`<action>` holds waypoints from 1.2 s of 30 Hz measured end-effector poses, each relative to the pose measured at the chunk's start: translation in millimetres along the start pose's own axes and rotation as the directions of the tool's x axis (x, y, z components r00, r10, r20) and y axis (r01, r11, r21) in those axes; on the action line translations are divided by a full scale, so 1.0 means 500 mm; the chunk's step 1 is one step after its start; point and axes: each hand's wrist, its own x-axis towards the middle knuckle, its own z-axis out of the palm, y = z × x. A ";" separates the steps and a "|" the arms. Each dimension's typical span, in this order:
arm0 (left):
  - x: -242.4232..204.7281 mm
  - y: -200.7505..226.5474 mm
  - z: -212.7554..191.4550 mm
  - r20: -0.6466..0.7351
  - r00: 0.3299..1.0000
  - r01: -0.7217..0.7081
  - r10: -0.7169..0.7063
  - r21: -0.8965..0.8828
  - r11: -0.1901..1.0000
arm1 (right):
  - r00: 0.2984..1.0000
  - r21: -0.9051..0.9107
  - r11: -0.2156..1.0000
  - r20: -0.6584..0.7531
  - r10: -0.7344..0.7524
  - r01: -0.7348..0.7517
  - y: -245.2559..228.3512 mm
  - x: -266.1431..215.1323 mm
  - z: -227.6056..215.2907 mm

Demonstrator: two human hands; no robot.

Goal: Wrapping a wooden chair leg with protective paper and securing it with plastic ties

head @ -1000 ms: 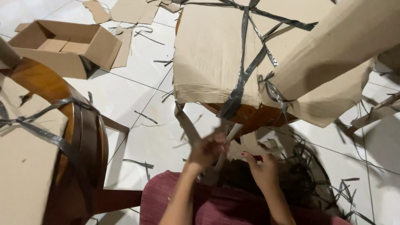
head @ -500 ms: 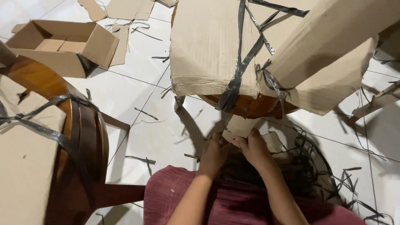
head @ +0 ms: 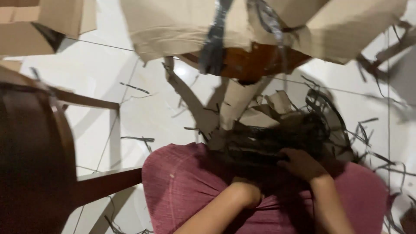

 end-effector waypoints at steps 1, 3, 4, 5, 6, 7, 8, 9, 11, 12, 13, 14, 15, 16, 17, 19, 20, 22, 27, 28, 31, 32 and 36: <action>0.010 0.001 0.009 0.036 0.999 0.006 -0.007 0.011 1.000 | 0.996 -0.028 0.999 0.088 0.029 -0.027 -0.004 -0.018 0.000; 0.022 0.002 0.022 0.082 0.997 0.013 -0.014 0.025 1.000 | 0.982 -0.050 0.997 0.179 0.064 -0.056 -0.012 -0.032 0.003; 0.024 0.001 0.024 0.071 0.997 0.003 -0.007 0.053 0.999 | 0.991 -0.058 0.998 0.128 0.025 -0.018 -0.016 -0.029 0.004; 0.026 0.000 0.026 0.060 0.998 -0.006 0.001 0.082 0.997 | 0.997 -0.067 0.998 0.076 -0.015 0.020 -0.021 -0.026 0.005; 0.026 0.001 0.025 0.066 0.998 -0.005 -0.001 0.083 0.997 | 0.997 -0.062 0.998 0.078 -0.013 0.018 -0.029 -0.010 0.012; 0.025 0.002 0.024 0.062 0.998 0.022 -0.027 0.076 0.997 | 0.994 -0.023 0.997 -0.080 -0.071 0.070 -0.037 0.006 0.019; 0.025 0.005 0.025 0.058 0.997 0.047 -0.051 0.068 0.997 | 0.964 0.006 0.992 -0.236 -0.120 0.125 -0.044 0.019 0.025; 0.020 0.007 0.019 0.065 0.997 0.047 -0.052 0.068 0.997 | 0.966 0.011 0.993 -0.233 -0.116 0.122 -0.053 0.046 0.034; 0.011 0.010 0.003 0.080 0.993 0.079 -0.085 0.066 0.995 | 0.946 0.053 0.989 -0.302 -0.116 0.138 -0.073 0.103 0.045; 0.020 0.006 0.005 0.078 0.993 0.082 -0.087 0.066 0.994 | 0.945 0.052 0.988 -0.303 -0.120 0.142 -0.055 0.137 0.072; 0.028 0.002 0.008 0.037 0.995 0.090 -0.092 0.056 0.994 | 0.950 0.042 0.996 -0.305 -0.059 0.076 -0.039 0.169 0.099; 0.034 -0.003 0.013 0.000 0.995 0.099 -0.099 0.045 0.994 | 0.952 0.035 0.999 -0.307 0.002 0.009 -0.023 0.200 0.130; 0.041 -0.005 0.023 0.000 0.995 0.103 -0.103 0.045 0.994 | 0.952 0.037 0.999 -0.306 0.000 0.012 -0.055 0.190 0.114; 0.050 -0.009 0.026 -0.005 0.993 0.114 -0.114 0.046 0.992 | 0.980 -0.024 0.995 -0.179 0.091 -0.097 -0.087 0.185 0.093; 0.060 -0.013 0.030 -0.010 0.992 0.125 -0.124 0.046 0.991 | 0.980 -0.099 0.975 -0.057 0.193 -0.198 -0.119 0.180 0.072; 0.060 -0.017 0.032 -0.011 0.991 0.134 -0.134 0.049 0.990 | 0.979 -0.133 0.970 -0.010 0.202 -0.202 -0.129 0.178 0.070; 0.063 -0.017 0.030 -0.018 0.991 0.135 -0.134 0.053 0.989 | 0.976 -0.173 0.963 0.029 0.216 -0.208 -0.130 0.178 0.063; 0.038 -0.006 0.010 -0.060 0.990 0.127 -0.125 0.030 0.991 | 0.990 -0.038 0.995 -0.110 0.089 -0.093 -0.030 0.231 0.139; 0.045 -0.018 0.017 -0.098 0.992 0.090 -0.084 0.058 0.994 | 0.899 0.265 0.936 -0.425 -0.103 0.232 0.002 0.226 0.134; 0.045 -0.020 0.014 -0.113 0.991 0.083 -0.079 0.036 0.996 | 0.891 0.332 0.908 -0.445 -0.088 0.255 -0.008 0.215 0.122; 0.013 -0.006 -0.026 -0.148 0.986 0.075 -0.074 0.002 0.997 | 0.828 0.341 0.892 -0.558 -0.063 0.298 -0.052 0.175 0.081; -0.004 0.002 -0.044 -0.165 0.983 0.075 -0.076 -0.015 0.997 | 0.765 0.286 0.907 -0.641 -0.058 0.309 -0.069 0.161 0.067; 0.010 -0.016 -0.041 -0.178 0.983 0.048 -0.046 0.007 0.999 | 0.780 0.320 0.911 -0.625 -0.005 0.262 -0.073 0.122 0.036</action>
